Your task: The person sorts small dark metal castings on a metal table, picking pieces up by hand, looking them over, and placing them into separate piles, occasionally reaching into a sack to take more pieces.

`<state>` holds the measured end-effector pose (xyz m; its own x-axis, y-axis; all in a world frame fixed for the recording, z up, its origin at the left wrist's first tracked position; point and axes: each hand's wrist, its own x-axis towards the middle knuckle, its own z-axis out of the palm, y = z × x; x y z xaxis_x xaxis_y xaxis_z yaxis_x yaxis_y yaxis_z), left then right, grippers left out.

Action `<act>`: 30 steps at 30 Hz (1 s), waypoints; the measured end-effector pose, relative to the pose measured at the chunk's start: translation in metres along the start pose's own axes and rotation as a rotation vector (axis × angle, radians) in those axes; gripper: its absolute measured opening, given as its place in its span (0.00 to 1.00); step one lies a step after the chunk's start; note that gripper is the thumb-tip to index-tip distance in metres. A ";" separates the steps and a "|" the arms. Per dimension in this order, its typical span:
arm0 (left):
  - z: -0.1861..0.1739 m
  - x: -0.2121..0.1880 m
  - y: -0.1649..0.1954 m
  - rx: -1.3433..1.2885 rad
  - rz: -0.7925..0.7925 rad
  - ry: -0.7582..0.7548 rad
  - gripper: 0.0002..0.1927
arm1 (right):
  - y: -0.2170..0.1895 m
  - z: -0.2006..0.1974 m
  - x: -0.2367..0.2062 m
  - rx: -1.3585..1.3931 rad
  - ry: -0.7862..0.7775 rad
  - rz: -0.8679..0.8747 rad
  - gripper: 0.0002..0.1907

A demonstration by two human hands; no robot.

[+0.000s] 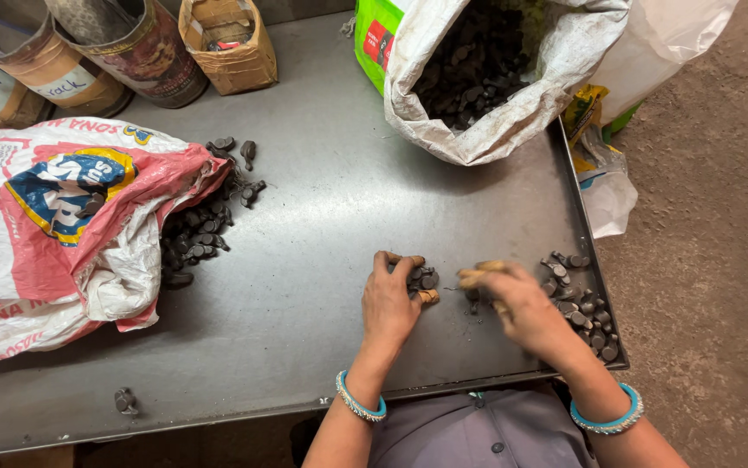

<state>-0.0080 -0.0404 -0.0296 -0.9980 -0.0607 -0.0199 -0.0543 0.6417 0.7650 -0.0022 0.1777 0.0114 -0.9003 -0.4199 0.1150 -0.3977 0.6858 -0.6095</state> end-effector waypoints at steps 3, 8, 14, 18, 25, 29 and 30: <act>0.000 0.004 0.003 0.014 0.017 0.039 0.30 | 0.005 0.009 0.003 -0.081 -0.074 -0.103 0.30; -0.002 -0.004 0.005 -0.088 0.026 0.137 0.28 | 0.024 0.010 0.009 -0.076 -0.060 0.066 0.25; 0.012 -0.027 -0.005 -0.356 -0.003 0.164 0.17 | 0.044 0.027 -0.005 0.197 0.068 0.286 0.24; 0.030 -0.032 -0.009 -0.861 -0.019 -0.050 0.14 | 0.060 0.045 -0.017 0.622 0.070 0.335 0.17; 0.043 -0.028 -0.013 -1.172 -0.288 -0.216 0.10 | 0.069 0.059 -0.020 1.410 -0.055 0.682 0.17; 0.051 -0.028 -0.015 -1.093 -0.363 -0.198 0.07 | 0.067 0.060 -0.021 1.595 -0.168 0.824 0.21; 0.053 -0.028 -0.017 -1.087 -0.379 -0.196 0.07 | 0.066 0.060 -0.021 1.599 -0.178 0.824 0.21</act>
<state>0.0191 -0.0087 -0.0761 -0.9173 0.0719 -0.3918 -0.3874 -0.3901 0.8353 0.0016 0.1962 -0.0780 -0.6868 -0.4297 -0.5863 0.7269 -0.3997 -0.5585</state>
